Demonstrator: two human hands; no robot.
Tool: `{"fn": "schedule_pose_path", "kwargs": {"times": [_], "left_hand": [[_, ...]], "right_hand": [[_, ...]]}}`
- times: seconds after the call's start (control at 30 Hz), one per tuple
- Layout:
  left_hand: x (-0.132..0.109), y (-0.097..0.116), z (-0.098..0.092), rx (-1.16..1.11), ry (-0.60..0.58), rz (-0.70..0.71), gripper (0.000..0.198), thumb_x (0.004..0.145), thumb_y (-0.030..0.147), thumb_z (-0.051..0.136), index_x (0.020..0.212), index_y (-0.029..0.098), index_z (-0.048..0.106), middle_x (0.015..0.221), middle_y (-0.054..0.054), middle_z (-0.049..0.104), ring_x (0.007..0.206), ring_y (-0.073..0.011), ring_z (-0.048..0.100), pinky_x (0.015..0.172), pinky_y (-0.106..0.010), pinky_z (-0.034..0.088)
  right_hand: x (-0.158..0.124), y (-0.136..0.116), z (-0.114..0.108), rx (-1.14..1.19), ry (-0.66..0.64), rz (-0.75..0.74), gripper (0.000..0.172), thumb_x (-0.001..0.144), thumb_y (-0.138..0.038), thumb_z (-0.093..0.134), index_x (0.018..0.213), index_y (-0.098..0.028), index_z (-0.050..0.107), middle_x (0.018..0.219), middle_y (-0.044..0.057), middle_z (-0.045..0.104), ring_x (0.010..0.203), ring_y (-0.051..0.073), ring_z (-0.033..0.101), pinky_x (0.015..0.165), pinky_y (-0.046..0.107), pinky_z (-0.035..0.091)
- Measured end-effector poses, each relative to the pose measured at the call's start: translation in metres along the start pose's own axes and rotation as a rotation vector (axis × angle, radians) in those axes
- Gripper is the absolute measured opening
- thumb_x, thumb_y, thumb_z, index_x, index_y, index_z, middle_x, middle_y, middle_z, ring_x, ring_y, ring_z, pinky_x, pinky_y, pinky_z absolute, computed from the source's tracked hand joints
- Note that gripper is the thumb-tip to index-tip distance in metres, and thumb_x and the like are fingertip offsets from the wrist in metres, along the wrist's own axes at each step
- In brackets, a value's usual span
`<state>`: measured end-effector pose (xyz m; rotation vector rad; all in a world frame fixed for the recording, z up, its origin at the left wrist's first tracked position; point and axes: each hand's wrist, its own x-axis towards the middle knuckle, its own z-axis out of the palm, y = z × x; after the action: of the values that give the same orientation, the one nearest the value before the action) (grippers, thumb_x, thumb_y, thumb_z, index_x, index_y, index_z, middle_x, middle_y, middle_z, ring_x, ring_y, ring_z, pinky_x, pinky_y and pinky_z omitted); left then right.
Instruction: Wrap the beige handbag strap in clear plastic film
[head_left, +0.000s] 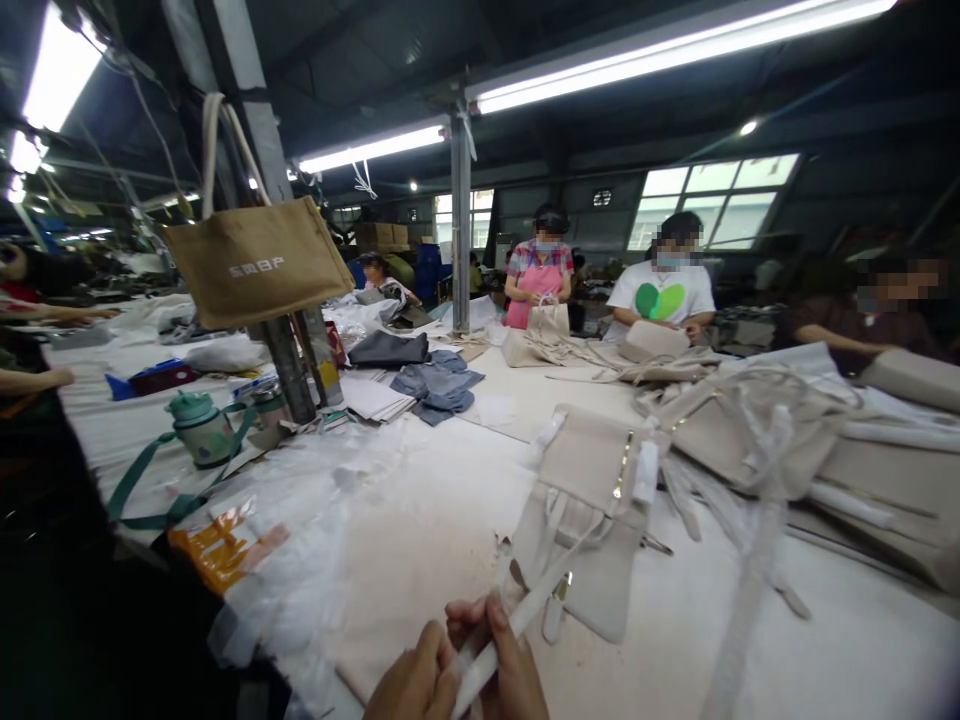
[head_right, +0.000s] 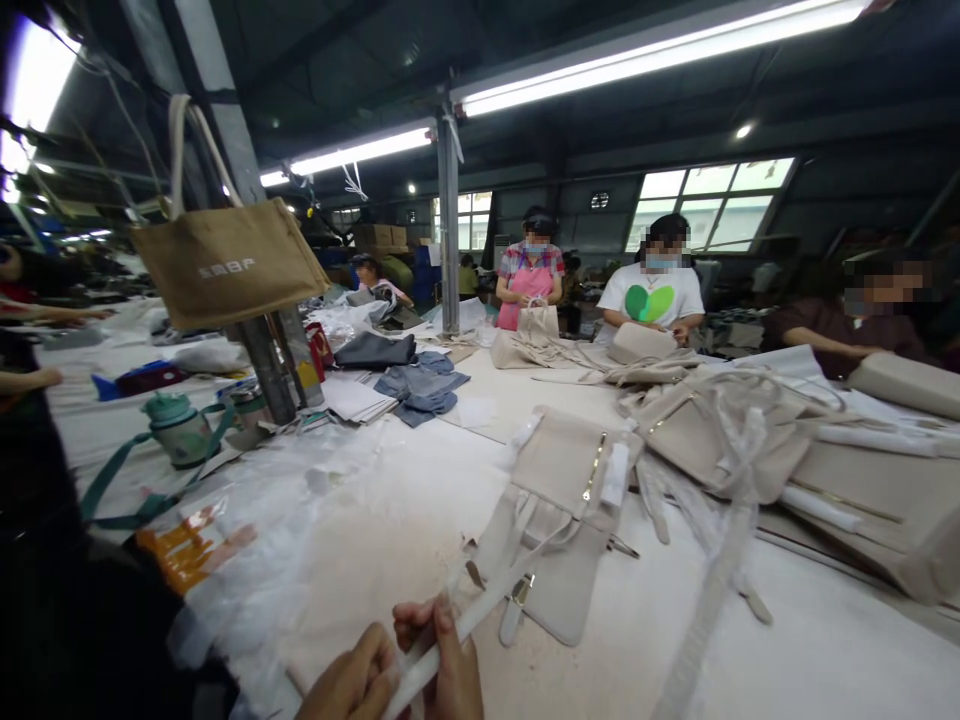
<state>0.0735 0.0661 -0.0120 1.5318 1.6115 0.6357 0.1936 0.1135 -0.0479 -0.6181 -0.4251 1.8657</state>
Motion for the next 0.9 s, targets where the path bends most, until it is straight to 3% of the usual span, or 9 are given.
{"fn": "schedule_pose_path", "kwargs": {"times": [0.1,0.23,0.37,0.5,0.57,0.73,0.9], "left_hand": [[0.000,-0.004,0.007,-0.075,-0.059,0.024,0.019,0.090,0.042,0.040,0.081,0.026,0.037,0.069,-0.001,0.064,0.064,-0.0177,0.059,0.060,-0.027,0.041],[-0.016,-0.001,0.006,-0.237,-0.091,-0.027,0.025,0.091,0.048,0.037,0.084,0.024,0.037,0.074,-0.004,0.067,0.067,-0.0182,0.063,0.058,-0.026,0.042],[-0.027,0.019,-0.002,-0.259,-0.005,-0.053,0.018,0.090,0.039,0.041,0.081,0.023,0.040,0.072,-0.002,0.067,0.069,-0.0177,0.062,0.062,-0.027,0.042],[-0.025,0.031,-0.003,-0.215,0.028,-0.056,0.012,0.088,0.030,0.044,0.078,0.023,0.041,0.072,-0.001,0.068,0.067,-0.0162,0.058,0.063,-0.027,0.039],[-0.024,0.032,-0.001,-0.207,0.034,-0.050,0.012,0.088,0.030,0.044,0.078,0.023,0.042,0.072,-0.002,0.068,0.066,-0.0161,0.057,0.062,-0.027,0.038],[-0.021,0.039,0.000,-0.279,0.012,-0.026,0.013,0.091,0.031,0.042,0.082,0.022,0.043,0.075,-0.003,0.070,0.066,-0.0155,0.057,0.062,-0.027,0.037],[-0.015,0.051,-0.007,-0.278,0.075,0.027,0.013,0.093,0.030,0.042,0.083,0.022,0.045,0.076,0.001,0.066,0.072,-0.0155,0.058,0.069,-0.027,0.040]], "right_hand": [[-0.003,-0.021,-0.006,0.053,0.033,0.054,0.032,0.069,-0.044,0.080,0.082,-0.016,0.068,0.088,0.009,0.076,0.078,0.018,0.069,0.077,0.033,0.053],[-0.007,-0.048,0.002,0.248,0.104,0.073,0.029,0.072,-0.034,0.080,0.096,-0.020,0.070,0.106,0.006,0.074,0.102,0.017,0.067,0.096,0.033,0.050],[-0.013,-0.040,0.008,0.305,0.108,0.115,0.024,0.076,-0.030,0.077,0.097,-0.023,0.070,0.106,0.003,0.074,0.103,0.015,0.066,0.101,0.032,0.047],[-0.020,-0.027,0.004,0.219,0.031,0.135,0.027,0.076,-0.036,0.076,0.096,-0.018,0.071,0.103,0.010,0.074,0.105,0.022,0.066,0.105,0.041,0.044],[-0.020,-0.031,0.002,0.200,0.013,0.131,0.028,0.076,-0.037,0.077,0.095,-0.017,0.071,0.104,0.012,0.074,0.108,0.023,0.065,0.107,0.043,0.042],[-0.017,-0.047,0.008,0.231,0.070,-0.027,0.022,0.078,-0.034,0.075,0.096,-0.023,0.070,0.109,0.005,0.073,0.112,0.020,0.062,0.107,0.043,0.040],[-0.024,-0.042,0.016,0.073,-0.029,0.062,0.032,0.077,-0.044,0.074,0.100,-0.023,0.070,0.115,0.009,0.070,0.114,0.026,0.060,0.103,0.048,0.039]]}}
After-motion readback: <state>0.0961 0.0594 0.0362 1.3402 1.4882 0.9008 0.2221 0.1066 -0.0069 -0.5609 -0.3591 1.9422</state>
